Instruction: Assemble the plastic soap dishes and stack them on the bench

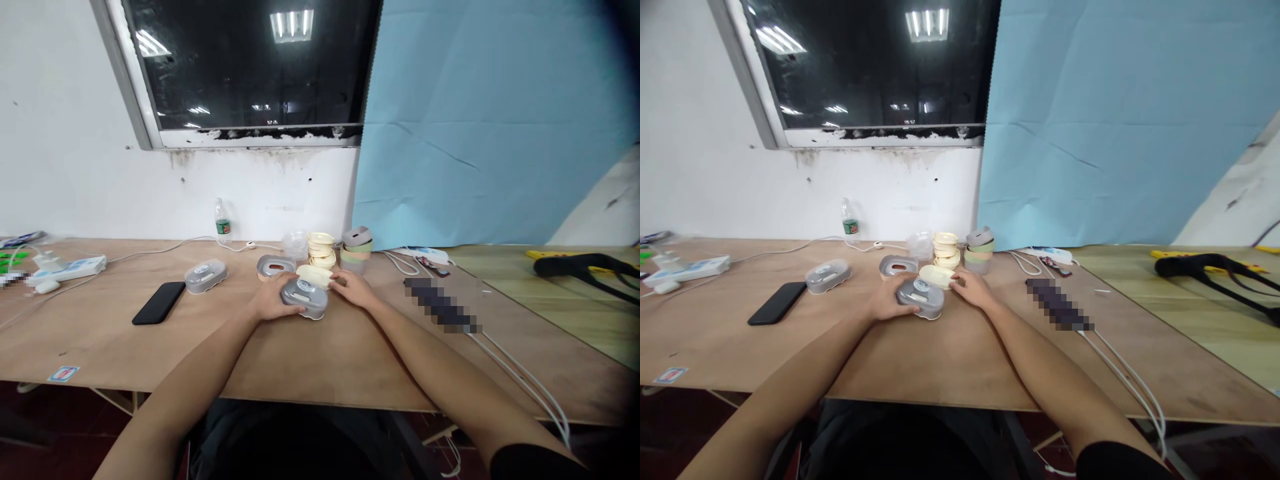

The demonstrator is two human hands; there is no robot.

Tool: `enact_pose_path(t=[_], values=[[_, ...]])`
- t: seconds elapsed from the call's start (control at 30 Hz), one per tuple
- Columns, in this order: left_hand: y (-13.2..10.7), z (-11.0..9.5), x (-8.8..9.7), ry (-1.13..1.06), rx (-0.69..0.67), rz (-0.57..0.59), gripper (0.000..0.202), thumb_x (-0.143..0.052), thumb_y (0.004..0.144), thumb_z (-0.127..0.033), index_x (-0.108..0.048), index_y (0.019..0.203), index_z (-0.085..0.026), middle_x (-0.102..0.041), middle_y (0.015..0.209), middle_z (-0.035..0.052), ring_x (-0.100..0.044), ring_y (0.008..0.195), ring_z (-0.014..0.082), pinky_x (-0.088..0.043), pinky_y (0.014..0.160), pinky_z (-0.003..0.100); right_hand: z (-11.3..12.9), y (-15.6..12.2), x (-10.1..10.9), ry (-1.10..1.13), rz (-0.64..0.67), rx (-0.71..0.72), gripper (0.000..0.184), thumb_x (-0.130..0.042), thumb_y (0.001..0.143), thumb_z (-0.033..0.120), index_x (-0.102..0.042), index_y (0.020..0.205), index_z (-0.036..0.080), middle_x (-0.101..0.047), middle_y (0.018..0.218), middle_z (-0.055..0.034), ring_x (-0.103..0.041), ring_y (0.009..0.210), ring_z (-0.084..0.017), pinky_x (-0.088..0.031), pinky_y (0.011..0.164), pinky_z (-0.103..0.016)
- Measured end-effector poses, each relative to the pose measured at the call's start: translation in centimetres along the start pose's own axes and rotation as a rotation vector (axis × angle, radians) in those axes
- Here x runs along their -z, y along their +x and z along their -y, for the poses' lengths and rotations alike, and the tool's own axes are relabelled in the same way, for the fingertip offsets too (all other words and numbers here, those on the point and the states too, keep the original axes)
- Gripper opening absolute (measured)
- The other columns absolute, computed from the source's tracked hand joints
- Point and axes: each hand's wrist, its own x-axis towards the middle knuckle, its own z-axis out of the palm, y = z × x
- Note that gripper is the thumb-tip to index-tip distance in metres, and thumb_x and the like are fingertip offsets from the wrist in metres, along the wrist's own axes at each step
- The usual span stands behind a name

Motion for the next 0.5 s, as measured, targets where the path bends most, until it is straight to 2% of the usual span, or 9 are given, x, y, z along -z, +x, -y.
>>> enact_pose_path(t=[0.13, 0.3, 0.4, 0.5], values=[[0.1, 0.0, -0.5, -0.027, 0.026, 0.013, 0.08, -0.073, 0.065, -0.057, -0.046, 0.131, -0.02, -0.05, 0.133, 0.0109, -0.047, 0.123, 0.0273, -0.038, 0.105, 0.043, -0.2, 0.0, -0.2, 0.004, -0.011, 0.009, 0.022, -0.058, 0.084, 0.034, -0.068, 0.098, 0.021, -0.069, 0.104, -0.006, -0.063, 0.093, -0.021, -0.048, 0.081, -0.032], [0.2, -0.3, -0.7, -0.111, 0.078, -0.034, 0.077, -0.073, 0.065, -0.055, -0.048, 0.13, -0.021, -0.052, 0.133, 0.0109, -0.048, 0.123, 0.0282, -0.038, 0.105, 0.043, -0.2, 0.0, -0.1, 0.033, -0.017, 0.025, 0.021, -0.058, 0.084, 0.035, -0.068, 0.097, 0.021, -0.069, 0.101, -0.0057, -0.063, 0.09, -0.02, -0.048, 0.08, -0.032], [0.3, 0.2, -0.4, -0.143, 0.159, -0.138, 0.071, -0.069, 0.07, -0.055, -0.049, 0.13, -0.022, -0.055, 0.13, 0.0088, -0.051, 0.12, 0.027, -0.04, 0.103, 0.042, 0.2, 0.0, 0.2, 0.039, -0.047, 0.028, 0.022, -0.056, 0.085, 0.034, -0.067, 0.099, 0.021, -0.069, 0.102, -0.0059, -0.063, 0.089, -0.02, -0.048, 0.079, -0.032], [0.5, 1.5, 0.1, -0.136, 0.29, -0.32, 0.056, -0.054, 0.082, -0.058, -0.053, 0.126, -0.022, -0.062, 0.122, 0.007, -0.058, 0.112, 0.0248, -0.045, 0.097, 0.038, 0.8, -0.1, 0.6, 0.035, -0.071, 0.021, 0.024, -0.055, 0.085, 0.033, -0.067, 0.101, 0.02, -0.07, 0.102, -0.0065, -0.064, 0.085, -0.02, -0.048, 0.076, -0.031]])
